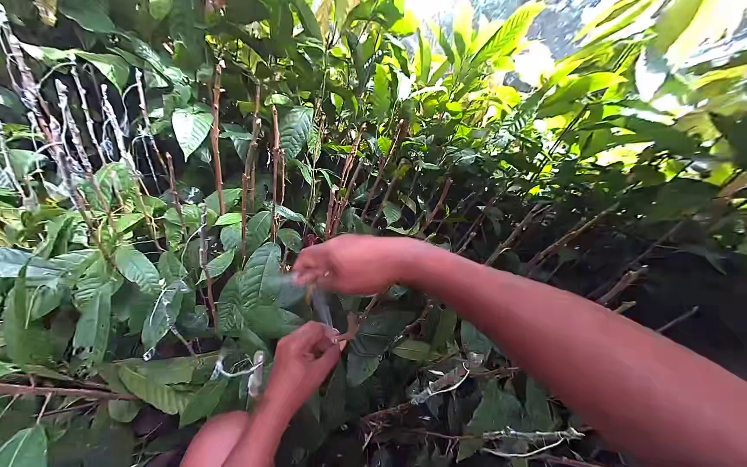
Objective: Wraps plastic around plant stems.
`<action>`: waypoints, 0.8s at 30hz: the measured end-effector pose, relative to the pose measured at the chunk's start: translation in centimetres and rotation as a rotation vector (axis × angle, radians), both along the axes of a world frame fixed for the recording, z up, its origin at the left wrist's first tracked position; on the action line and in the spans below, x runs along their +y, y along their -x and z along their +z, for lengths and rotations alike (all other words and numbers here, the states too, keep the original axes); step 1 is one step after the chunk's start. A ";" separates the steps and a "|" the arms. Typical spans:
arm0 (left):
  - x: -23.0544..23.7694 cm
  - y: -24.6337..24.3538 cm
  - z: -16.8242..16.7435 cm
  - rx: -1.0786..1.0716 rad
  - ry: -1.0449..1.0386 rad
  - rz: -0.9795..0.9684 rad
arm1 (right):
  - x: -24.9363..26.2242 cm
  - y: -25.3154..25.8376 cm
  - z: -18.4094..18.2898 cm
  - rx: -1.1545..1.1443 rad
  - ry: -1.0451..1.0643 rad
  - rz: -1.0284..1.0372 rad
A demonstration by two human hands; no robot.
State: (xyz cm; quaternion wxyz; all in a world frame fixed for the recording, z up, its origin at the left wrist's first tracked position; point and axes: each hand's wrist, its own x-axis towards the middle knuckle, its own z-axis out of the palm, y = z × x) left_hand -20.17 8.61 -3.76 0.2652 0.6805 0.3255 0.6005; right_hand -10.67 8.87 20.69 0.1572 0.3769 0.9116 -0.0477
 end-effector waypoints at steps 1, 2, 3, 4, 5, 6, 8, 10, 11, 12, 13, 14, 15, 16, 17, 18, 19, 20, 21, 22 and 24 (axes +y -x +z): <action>0.2 0.7 0.0 -0.052 0.037 0.025 | 0.9 -1.2 -0.4 -0.174 -0.139 -0.065; 0.5 1.8 0.3 -0.120 0.095 0.045 | 0.9 -2.2 -1.4 -0.311 -0.182 -0.117; 0.8 2.8 0.7 -0.208 0.154 0.053 | 0.6 -3.0 -2.6 -0.385 -0.149 -0.145; 0.9 3.6 1.1 -0.292 0.193 0.060 | 0.3 -3.8 -3.5 -0.410 -0.106 -0.160; 1.1 3.9 1.3 -0.363 0.222 0.066 | 0.0 -4.4 -4.2 -0.390 -0.082 -0.166; 1.4 3.9 1.6 -0.425 0.243 0.070 | -0.6 -4.6 -4.7 -0.337 -0.082 -0.164; 1.7 3.0 2.4 -0.534 0.299 0.050 | -3.5 -3.1 -5.7 -0.206 -0.076 -0.118; 1.7 1.6 2.9 -0.504 0.345 0.032 | -7.1 -0.5 -6.9 -0.070 -0.004 0.023; 1.5 0.8 2.8 -0.403 0.346 0.019 | -7.7 0.7 -7.0 0.001 0.041 0.092; 1.4 0.2 2.2 -0.243 0.306 0.012 | -7.0 1.6 -6.0 0.054 0.092 0.123; 1.3 -0.2 1.3 -0.051 0.235 0.009 | -5.0 1.7 -4.5 0.117 0.127 0.119; 0.8 -0.5 0.7 0.078 0.159 0.037 | -2.7 0.9 -2.5 0.151 0.142 0.071; 0.2 -0.4 0.8 0.118 0.124 0.030 | -0.7 -0.4 -1.1 0.092 0.059 0.009; 0.1 0.1 1.0 0.088 0.116 0.028 | 0.5 -1.8 -0.6 -0.064 -0.091 -0.056; 0.3 1.1 1.3 0.009 0.130 0.031 | 0.7 -2.9 -0.9 -0.218 -0.186 -0.117; 0.5 2.2 1.7 -0.081 0.168 0.044 | 0.2 -3.9 -1.7 -0.307 -0.193 -0.153; 0.7 3.0 2.1 -0.168 0.214 0.061 | -0.5 -4.7 -2.6 -0.335 -0.167 -0.162; 0.8 3.3 2.5 -0.234 0.262 0.070 | -1.4 -5.1 -3.3 -0.306 -0.142 -0.157; 1.0 3.1 2.9 -0.275 0.294 0.073 | -2.9 -5.0 -3.6 -0.237 -0.113 -0.148; 1.1 2.6 3.3 -0.291 0.311 0.069 | -4.6 -4.2 -3.7 -0.154 -0.060 -0.125; 0.9 1.0 3.2 -0.211 0.284 0.045 | -7.4 -1.8 -3.5 0.013 0.091 -0.018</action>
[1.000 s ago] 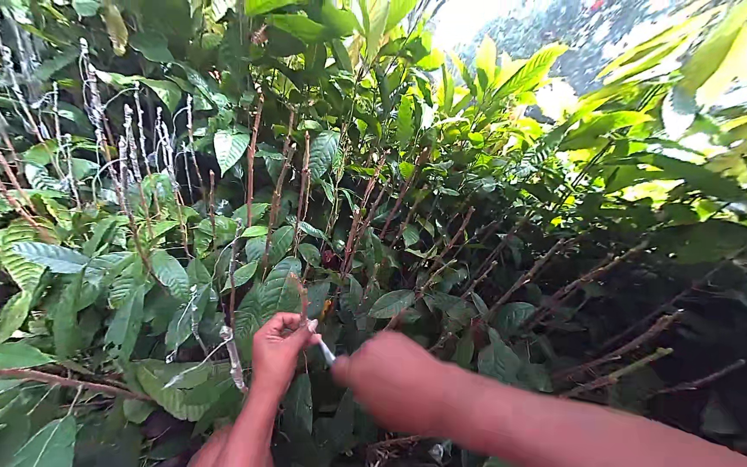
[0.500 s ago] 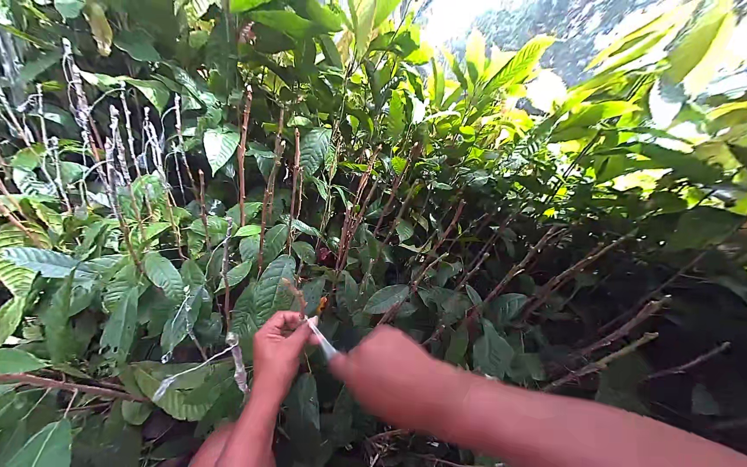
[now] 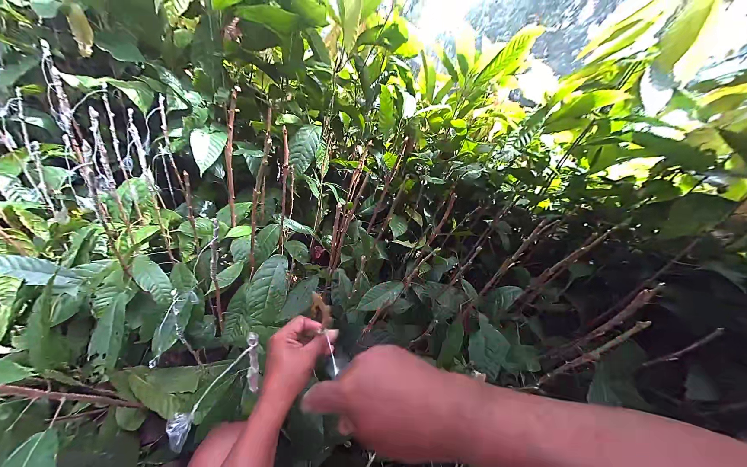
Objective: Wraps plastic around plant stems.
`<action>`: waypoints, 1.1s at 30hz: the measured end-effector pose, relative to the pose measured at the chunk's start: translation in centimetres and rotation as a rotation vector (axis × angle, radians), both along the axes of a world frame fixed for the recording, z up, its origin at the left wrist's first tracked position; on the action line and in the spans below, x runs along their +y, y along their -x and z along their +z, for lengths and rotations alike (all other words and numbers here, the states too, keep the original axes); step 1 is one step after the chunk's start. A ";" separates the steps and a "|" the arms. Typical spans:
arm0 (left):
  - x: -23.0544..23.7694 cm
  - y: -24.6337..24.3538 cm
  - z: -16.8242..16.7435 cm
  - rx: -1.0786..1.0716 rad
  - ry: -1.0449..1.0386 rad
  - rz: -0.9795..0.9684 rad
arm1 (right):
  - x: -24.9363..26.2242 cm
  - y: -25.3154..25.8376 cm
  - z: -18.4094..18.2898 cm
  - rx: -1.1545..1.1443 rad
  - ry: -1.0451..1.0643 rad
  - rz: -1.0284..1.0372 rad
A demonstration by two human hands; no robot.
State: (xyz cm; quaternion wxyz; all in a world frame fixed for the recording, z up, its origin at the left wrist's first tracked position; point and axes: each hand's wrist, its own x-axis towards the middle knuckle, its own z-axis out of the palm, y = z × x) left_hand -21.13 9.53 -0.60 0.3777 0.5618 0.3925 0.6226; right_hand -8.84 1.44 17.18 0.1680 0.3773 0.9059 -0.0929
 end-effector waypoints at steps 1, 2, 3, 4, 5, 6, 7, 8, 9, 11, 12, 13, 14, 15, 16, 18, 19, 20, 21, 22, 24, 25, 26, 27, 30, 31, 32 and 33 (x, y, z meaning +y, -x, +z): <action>-0.4 -0.9 -0.5 0.096 -0.061 -0.011 | -0.1 1.0 0.5 0.066 0.078 0.025; -0.9 -1.6 -1.3 0.202 -0.147 -0.023 | 1.0 1.4 1.3 0.154 0.134 0.006; -1.5 -1.9 -1.7 0.314 -0.190 -0.054 | 3.0 1.1 2.2 0.226 0.169 -0.039; -1.8 -2.1 -1.8 0.386 -0.214 -0.094 | 5.3 0.0 2.7 0.243 0.138 -0.082; -1.8 -1.9 -1.8 0.409 -0.232 -0.121 | 7.1 -1.3 2.7 0.164 0.015 -0.119; -1.6 -1.4 -1.9 0.384 -0.258 -0.111 | 8.0 -2.2 2.2 0.014 -0.141 -0.161; -1.2 -0.7 -1.7 0.326 -0.264 -0.073 | 7.8 -2.8 1.4 -0.120 -0.241 -0.197; -1.0 -0.2 -1.5 0.250 -0.247 -0.020 | 7.0 -3.0 0.5 -0.176 -0.267 -0.218; -0.9 0.3 -1.3 0.183 -0.212 0.032 | 5.9 -3.1 -0.3 -0.169 -0.262 -0.222; -0.4 0.8 -0.4 0.079 -0.130 0.093 | 2.9 -2.7 -1.0 -0.075 -0.219 -0.182; -0.1 0.7 0.0 0.047 -0.099 0.106 | 1.2 -2.2 -1.0 -0.029 -0.204 -0.117; -0.1 0.3 0.3 0.048 -0.093 0.109 | -0.2 -1.5 -1.0 0.025 -0.177 -0.041; -0.3 -0.4 0.2 0.087 -0.108 0.099 | -0.9 -0.7 -0.7 0.067 -0.111 0.015; -0.7 -1.1 -0.1 0.169 -0.163 0.092 | -0.9 0.0 0.1 0.122 -0.036 0.033; -1.1 -1.8 -0.6 0.263 -0.238 0.079 | 0.1 0.4 1.2 0.200 0.022 0.023; -1.7 -2.3 -0.7 0.481 -0.313 -0.009 | 3.8 -0.1 3.8 0.253 0.039 -0.020; -1.7 -1.9 -0.6 0.555 -0.336 -0.048 | 5.6 -1.1 4.3 0.173 -0.096 -0.025; -1.5 -1.0 -0.6 0.571 -0.360 -0.047 | 6.6 -2.1 4.2 0.025 -0.277 -0.026; -1.1 0.2 -0.4 0.555 -0.371 -0.013 | 6.3 -2.6 3.7 -0.097 -0.393 -0.026; -1.0 1.1 -0.1 0.529 -0.361 0.030 | 5.1 -2.4 3.0 -0.134 -0.392 -0.014; -1.7 1.4 0.9 0.515 -0.324 0.073 | 2.3 -0.5 2.8 -0.010 -0.188 0.038; -2.2 1.0 1.4 0.545 -0.284 0.022 | 2.3 0.4 3.2 0.096 -0.079 0.046; -2.3 0.3 1.5 0.614 -0.248 -0.059 | 3.3 0.6 3.7 0.164 -0.010 0.028; -2.5 -0.1 1.5 0.668 -0.232 -0.126 | 5.0 -0.1 4.0 0.142 -0.024 0.005; -1.5 1.5 1.1 0.646 -0.309 -0.068 | 5.9 -2.1 3.2 -0.101 -0.250 -0.056; -1.4 1.9 1.2 0.624 -0.320 -0.033 | 4.6 -1.6 3.0 -0.065 -0.228 -0.027; -1.5 1.7 1.3 0.606 -0.321 -0.018 | 3.6 -0.7 3.1 0.024 -0.156 0.015; -1.9 1.2 1.6 0.617 -0.295 -0.057 | 3.5 -0.1 3.3 0.127 -0.063 0.047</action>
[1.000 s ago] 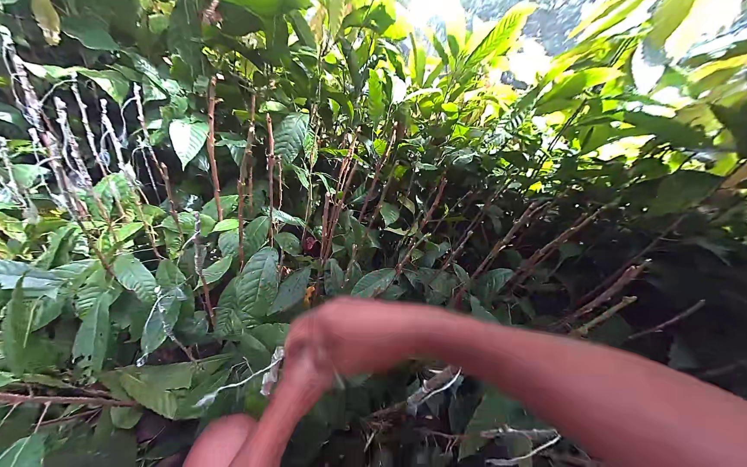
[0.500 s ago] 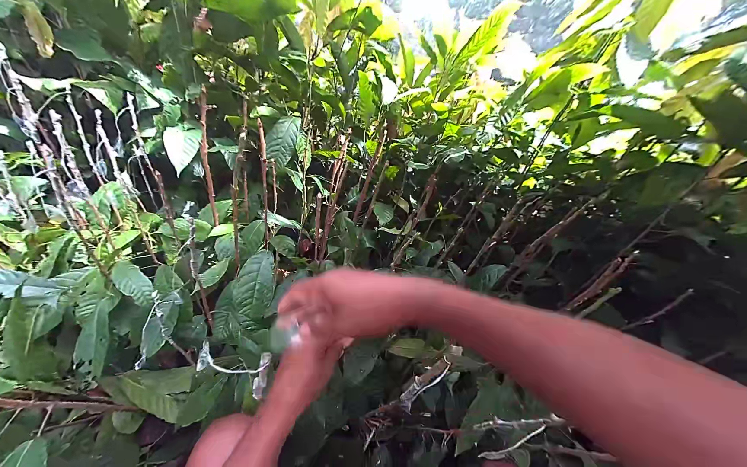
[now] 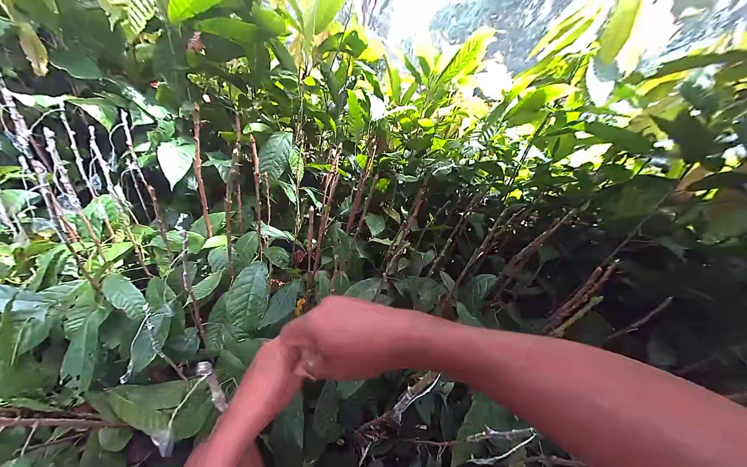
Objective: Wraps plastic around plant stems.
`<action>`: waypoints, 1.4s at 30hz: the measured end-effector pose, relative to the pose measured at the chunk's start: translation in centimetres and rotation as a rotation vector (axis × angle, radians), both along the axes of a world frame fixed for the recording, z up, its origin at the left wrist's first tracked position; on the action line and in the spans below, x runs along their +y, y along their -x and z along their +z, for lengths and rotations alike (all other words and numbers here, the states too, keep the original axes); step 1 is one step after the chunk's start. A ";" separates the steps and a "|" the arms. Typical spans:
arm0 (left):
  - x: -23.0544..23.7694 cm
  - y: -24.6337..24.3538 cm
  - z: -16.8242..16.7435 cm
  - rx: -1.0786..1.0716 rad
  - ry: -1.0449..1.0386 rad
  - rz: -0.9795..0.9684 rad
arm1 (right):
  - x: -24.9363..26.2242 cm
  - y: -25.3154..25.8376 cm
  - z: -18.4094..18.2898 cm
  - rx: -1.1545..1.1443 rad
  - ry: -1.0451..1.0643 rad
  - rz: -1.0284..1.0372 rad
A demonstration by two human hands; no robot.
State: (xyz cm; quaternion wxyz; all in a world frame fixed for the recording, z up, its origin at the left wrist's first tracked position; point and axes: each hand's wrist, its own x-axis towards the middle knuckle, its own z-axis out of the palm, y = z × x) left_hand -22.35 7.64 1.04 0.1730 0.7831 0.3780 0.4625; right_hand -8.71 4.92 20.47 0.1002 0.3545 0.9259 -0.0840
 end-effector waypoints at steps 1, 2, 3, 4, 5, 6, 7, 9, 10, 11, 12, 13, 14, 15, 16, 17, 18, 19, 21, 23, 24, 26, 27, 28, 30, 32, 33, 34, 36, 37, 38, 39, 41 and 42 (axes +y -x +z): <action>-0.1 -0.5 0.1 0.059 0.045 -0.052 | 0.9 0.0 0.3 0.061 0.078 0.004; -0.3 -0.8 0.3 0.123 0.085 -0.101 | 2.2 -0.7 0.5 0.038 0.094 -0.013; -0.2 -0.6 0.3 0.149 0.079 -0.128 | 3.2 -1.5 0.4 -0.048 0.029 -0.041; 0.0 -0.1 0.3 0.135 0.051 -0.137 | 3.5 -1.9 0.3 -0.162 -0.066 -0.081; 0.1 0.3 0.2 0.095 0.035 -0.142 | 3.1 -2.0 0.0 -0.236 -0.141 -0.117; 0.0 0.5 0.0 0.039 0.040 -0.142 | 2.5 -1.8 -0.4 -0.256 -0.172 -0.135; -0.3 0.4 -0.1 -0.022 0.044 -0.124 | 2.0 -1.7 -0.7 -0.235 -0.160 -0.154; -0.9 0.0 -0.5 -0.107 -0.004 -0.032 | 1.7 -2.3 -0.6 -0.153 -0.053 -0.201; -0.9 -0.1 -0.6 -0.119 -0.038 0.016 | 1.4 -2.8 -0.3 -0.107 0.005 -0.206; -0.8 0.0 -0.6 -0.116 -0.071 0.054 | 0.9 -3.1 0.2 -0.063 0.057 -0.189; -0.7 0.0 -0.5 -0.103 -0.094 0.081 | 0.2 -3.1 0.7 -0.010 0.116 -0.159; -0.8 -0.1 -0.3 -0.071 -0.102 0.091 | -0.5 -2.8 1.0 0.049 0.192 -0.132; -1.2 -0.4 0.1 -0.028 -0.093 0.082 | -0.9 -2.3 1.1 0.116 0.265 -0.108; -1.7 -0.8 0.6 0.025 -0.057 0.046 | -0.9 -1.9 0.9 0.170 0.321 -0.108; -1.9 -1.2 1.0 0.090 -0.036 0.010 | -0.2 -1.8 0.6 0.191 0.323 -0.106; -2.0 -1.4 1.2 0.159 -0.039 -0.038 | 0.9 -2.1 0.5 0.152 0.282 -0.097; -1.9 -1.3 1.2 0.208 -0.053 -0.082 | 1.9 -2.7 0.1 0.059 0.175 -0.087; -1.7 -0.9 1.0 0.225 -0.069 -0.108 | 2.5 -3.1 -0.4 -0.060 0.037 -0.098; -1.2 0.3 0.7 0.189 -0.062 -0.111 | 2.0 -3.5 -1.4 -0.157 -0.125 -0.129; -0.8 1.2 0.7 0.143 -0.045 -0.083 | 0.6 -3.3 -1.4 -0.052 -0.094 -0.144; -0.6 1.4 0.7 0.134 -0.047 -0.066 | 0.1 -3.2 -1.0 0.047 -0.013 -0.157; -0.6 1.2 1.1 0.142 -0.063 -0.065 | -0.4 -2.9 0.0 0.205 0.159 -0.173; -0.7 0.8 1.3 0.166 -0.062 -0.092 | -0.4 -2.8 0.3 0.232 0.206 -0.171; -0.8 0.5 1.6 0.206 -0.052 -0.141 | -0.2 -2.9 0.6 0.210 0.209 -0.157; -1.3 -0.1 1.8 0.285 -0.042 -0.285 | 0.5 -3.4 0.6 0.030 0.066 -0.120; -1.9 -0.6 1.4 0.286 -0.081 -0.403 | 1.0 -4.2 -0.4 -0.132 -0.139 -0.093; -2.2 -0.6 1.1 0.267 -0.081 -0.420 | 1.0 -4.7 -0.9 -0.133 -0.185 -0.079; -2.3 -0.6 0.9 0.244 -0.075 -0.411 | 0.8 -5.0 -1.2 -0.107 -0.198 -0.071; -2.1 -0.3 0.6 0.199 -0.041 -0.368 | 0.0 -5.3 -1.1 -0.042 -0.202 -0.084; -2.0 -0.1 0.6 0.193 -0.028 -0.349 | -0.4 -5.4 -0.9 -0.010 -0.199 -0.094; -2.0 0.0 0.7 0.194 -0.016 -0.337 | -0.8 -5.5 -0.6 0.012 -0.192 -0.091; -2.0 0.1 0.9 0.201 -0.001 -0.333 | -1.2 -5.6 -0.5 0.022 -0.187 -0.061; -2.0 0.1 1.4 0.220 0.023 -0.342 | -1.7 -5.9 -1.0 0.010 -0.164 0.050; -1.9 0.0 1.6 0.233 0.024 -0.350 | -1.8 -5.8 -1.3 0.001 -0.140 0.086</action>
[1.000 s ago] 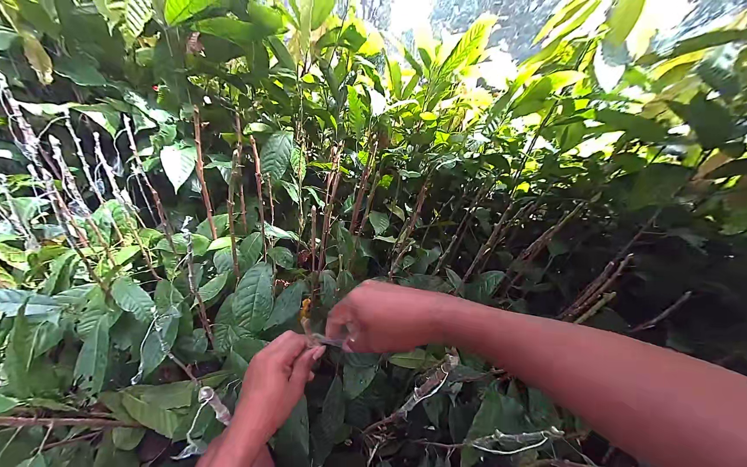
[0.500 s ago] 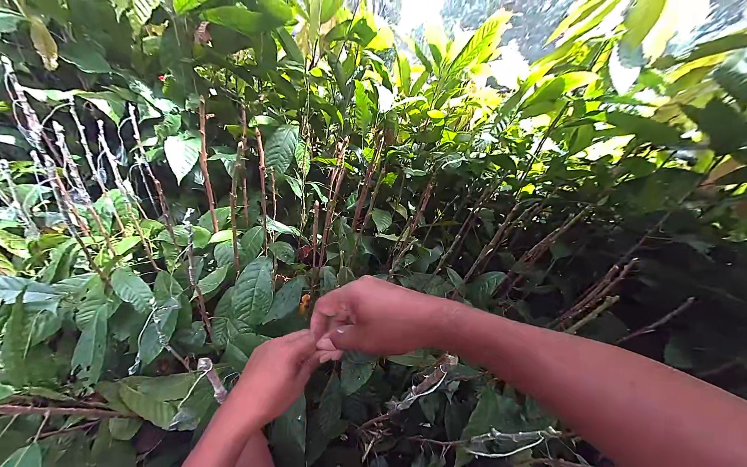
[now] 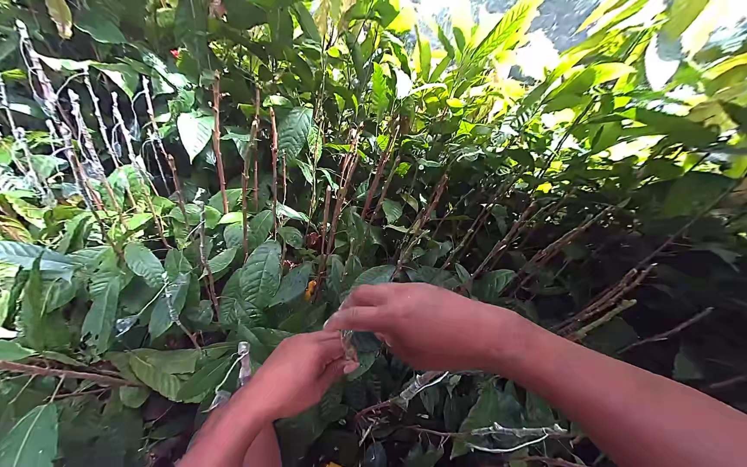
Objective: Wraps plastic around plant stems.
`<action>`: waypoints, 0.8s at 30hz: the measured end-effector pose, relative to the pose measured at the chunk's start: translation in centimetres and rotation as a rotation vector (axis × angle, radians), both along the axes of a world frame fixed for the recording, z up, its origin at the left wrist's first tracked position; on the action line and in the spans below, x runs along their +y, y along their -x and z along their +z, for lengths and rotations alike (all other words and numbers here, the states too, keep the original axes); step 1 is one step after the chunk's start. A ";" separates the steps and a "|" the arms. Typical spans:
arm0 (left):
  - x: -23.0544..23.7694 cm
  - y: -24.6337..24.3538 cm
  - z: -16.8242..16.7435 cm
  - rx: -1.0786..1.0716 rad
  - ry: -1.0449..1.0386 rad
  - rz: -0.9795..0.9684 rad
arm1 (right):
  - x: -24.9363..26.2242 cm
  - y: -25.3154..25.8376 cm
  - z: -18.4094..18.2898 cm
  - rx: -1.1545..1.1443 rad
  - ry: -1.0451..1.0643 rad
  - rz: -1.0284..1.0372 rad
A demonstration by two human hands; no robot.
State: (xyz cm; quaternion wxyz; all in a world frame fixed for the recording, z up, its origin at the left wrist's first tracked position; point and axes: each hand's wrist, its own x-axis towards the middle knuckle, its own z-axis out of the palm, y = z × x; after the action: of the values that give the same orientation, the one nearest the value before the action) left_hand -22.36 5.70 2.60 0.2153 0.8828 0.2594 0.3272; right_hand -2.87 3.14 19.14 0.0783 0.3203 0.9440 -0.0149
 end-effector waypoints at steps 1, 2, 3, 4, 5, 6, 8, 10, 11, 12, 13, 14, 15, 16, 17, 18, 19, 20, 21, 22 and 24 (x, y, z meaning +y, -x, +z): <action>0.1 -0.2 0.1 0.012 -0.002 -0.007 | 0.0 0.0 -0.3 0.004 0.033 0.005; 0.2 -0.4 0.2 0.024 -0.002 -0.016 | -0.1 0.0 -0.4 0.021 0.079 -0.017; 0.2 -0.5 0.3 0.036 -0.002 -0.025 | 0.0 0.0 -0.2 0.034 0.116 -0.049; 0.2 -0.7 0.4 0.049 -0.004 -0.032 | 0.2 -0.1 -0.1 0.032 0.119 -0.064; 0.2 -0.8 0.5 0.069 -0.007 -0.041 | 0.5 -0.2 -0.2 0.004 0.084 -0.056; 0.2 -0.8 0.6 0.097 -0.015 -0.051 | 0.8 -0.2 -0.4 -0.042 0.024 -0.038; 0.1 -1.0 0.9 0.157 -0.030 -0.070 | 1.3 -0.3 -1.4 -0.103 -0.127 0.066; -0.1 -1.1 1.2 0.198 -0.041 -0.085 | 1.7 -0.3 -2.0 -0.131 -0.220 0.166; -0.1 -1.0 1.2 0.199 -0.052 -0.092 | 1.8 -0.4 -2.1 -0.148 -0.230 0.183; 0.0 -0.8 1.1 0.180 -0.061 -0.093 | 2.0 -0.6 -2.0 -0.148 -0.208 0.173; 0.1 -0.5 0.8 0.144 -0.063 -0.089 | 2.1 -0.8 -1.8 -0.136 -0.162 0.132; 0.3 -0.2 0.5 0.090 -0.057 -0.078 | 2.2 -1.0 -1.7 -0.111 -0.108 0.082; 0.3 0.0 0.1 0.020 -0.051 -0.057 | 2.2 -1.1 -1.5 -0.088 -0.047 0.026; 0.4 -0.1 -0.4 -0.061 -0.048 -0.024 | 2.1 -1.2 -1.4 -0.062 0.004 -0.025; 0.3 -0.3 -0.8 -0.130 -0.057 0.017 | 2.0 -1.2 -1.3 -0.033 0.040 -0.062; 0.2 -0.5 -1.2 -0.181 -0.078 0.063 | 1.8 -1.3 -1.2 -0.017 0.066 -0.094; 0.1 -0.8 -1.5 -0.212 -0.116 0.111 | 1.6 -1.5 -1.0 -0.009 0.087 -0.124; 0.1 -0.9 -1.8 -0.226 -0.162 0.160 | 1.4 -1.9 -0.6 0.001 0.106 -0.154; 0.2 -0.8 -1.8 -0.228 -0.207 0.205 | 1.2 -2.5 0.1 0.014 0.129 -0.188; 0.3 -0.7 -1.8 -0.225 -0.238 0.246 | 0.7 -3.2 0.9 0.031 0.154 -0.220; 0.4 -0.4 -1.6 -0.216 -0.256 0.298 | -0.8 -4.3 2.9 0.111 0.232 -0.277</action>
State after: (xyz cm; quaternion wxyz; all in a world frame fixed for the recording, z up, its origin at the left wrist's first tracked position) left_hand -21.96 6.08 0.96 0.0773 0.8147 0.3185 0.4784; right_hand 1.44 2.33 22.00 0.0597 0.4348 0.8856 -0.1517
